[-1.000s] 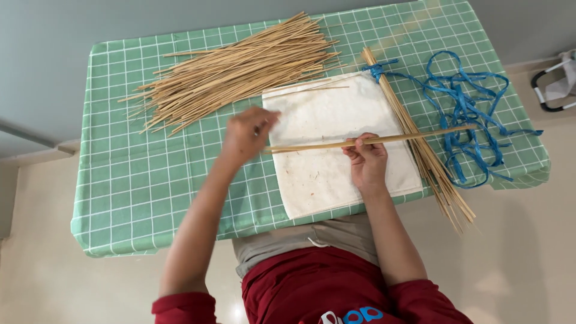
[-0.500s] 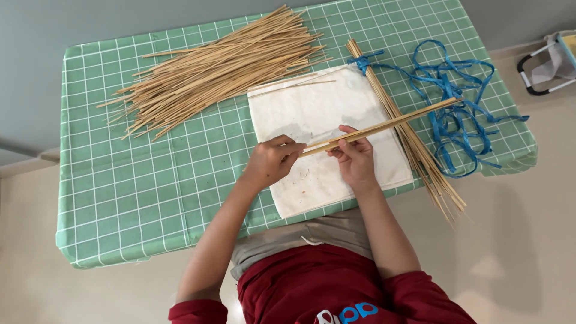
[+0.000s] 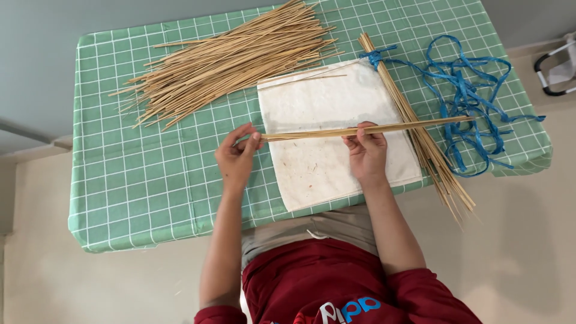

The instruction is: Gathering bamboo sticks into bundles and securing them with blue plastic ties.

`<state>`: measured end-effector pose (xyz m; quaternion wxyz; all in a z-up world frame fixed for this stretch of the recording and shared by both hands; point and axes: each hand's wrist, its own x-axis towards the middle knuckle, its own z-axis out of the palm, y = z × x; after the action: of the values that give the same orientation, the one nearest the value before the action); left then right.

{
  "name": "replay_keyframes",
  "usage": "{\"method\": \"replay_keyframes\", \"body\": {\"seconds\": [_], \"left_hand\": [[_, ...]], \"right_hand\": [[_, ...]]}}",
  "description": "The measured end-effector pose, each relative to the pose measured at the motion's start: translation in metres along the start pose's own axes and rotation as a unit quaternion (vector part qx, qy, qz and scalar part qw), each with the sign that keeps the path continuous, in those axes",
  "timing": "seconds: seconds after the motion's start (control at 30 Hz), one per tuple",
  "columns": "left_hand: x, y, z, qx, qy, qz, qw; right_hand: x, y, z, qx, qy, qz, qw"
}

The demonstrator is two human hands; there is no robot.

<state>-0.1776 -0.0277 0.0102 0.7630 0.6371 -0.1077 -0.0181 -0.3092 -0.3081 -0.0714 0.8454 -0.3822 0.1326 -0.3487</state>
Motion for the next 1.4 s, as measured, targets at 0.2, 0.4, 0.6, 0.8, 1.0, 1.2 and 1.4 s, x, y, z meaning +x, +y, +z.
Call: {"method": "replay_keyframes", "body": {"seconds": [0.2,0.4,0.6,0.8,1.0,1.2,1.4], "left_hand": [[-0.014,-0.01,0.025,-0.103,0.118,-0.034,0.987],[-0.031,-0.011,0.043,-0.115,0.083,0.021,0.99],[-0.044,-0.011,0.046,-0.091,0.013,0.024,0.995],[-0.044,0.007,0.048,-0.058,-0.019,0.069,0.996],[-0.005,-0.007,0.017,-0.098,-0.057,-0.019,0.993],[0.125,-0.06,-0.058,0.675,0.012,0.36,0.644],[0.167,-0.083,-0.076,0.717,0.034,0.458,0.525]], "right_hand": [[0.001,0.002,0.0,-0.008,-0.007,-0.006,1.0],[-0.001,0.0,0.005,-0.008,0.003,-0.019,1.0],[0.0,0.0,0.0,-0.008,0.0,-0.022,1.0],[-0.005,-0.004,0.009,-0.029,0.0,-0.026,0.999],[0.001,-0.003,0.0,-0.014,0.008,-0.021,1.0],[0.0,-0.003,0.0,-0.026,0.002,-0.01,1.0],[-0.001,-0.002,0.003,-0.032,0.009,-0.009,0.999]]}}
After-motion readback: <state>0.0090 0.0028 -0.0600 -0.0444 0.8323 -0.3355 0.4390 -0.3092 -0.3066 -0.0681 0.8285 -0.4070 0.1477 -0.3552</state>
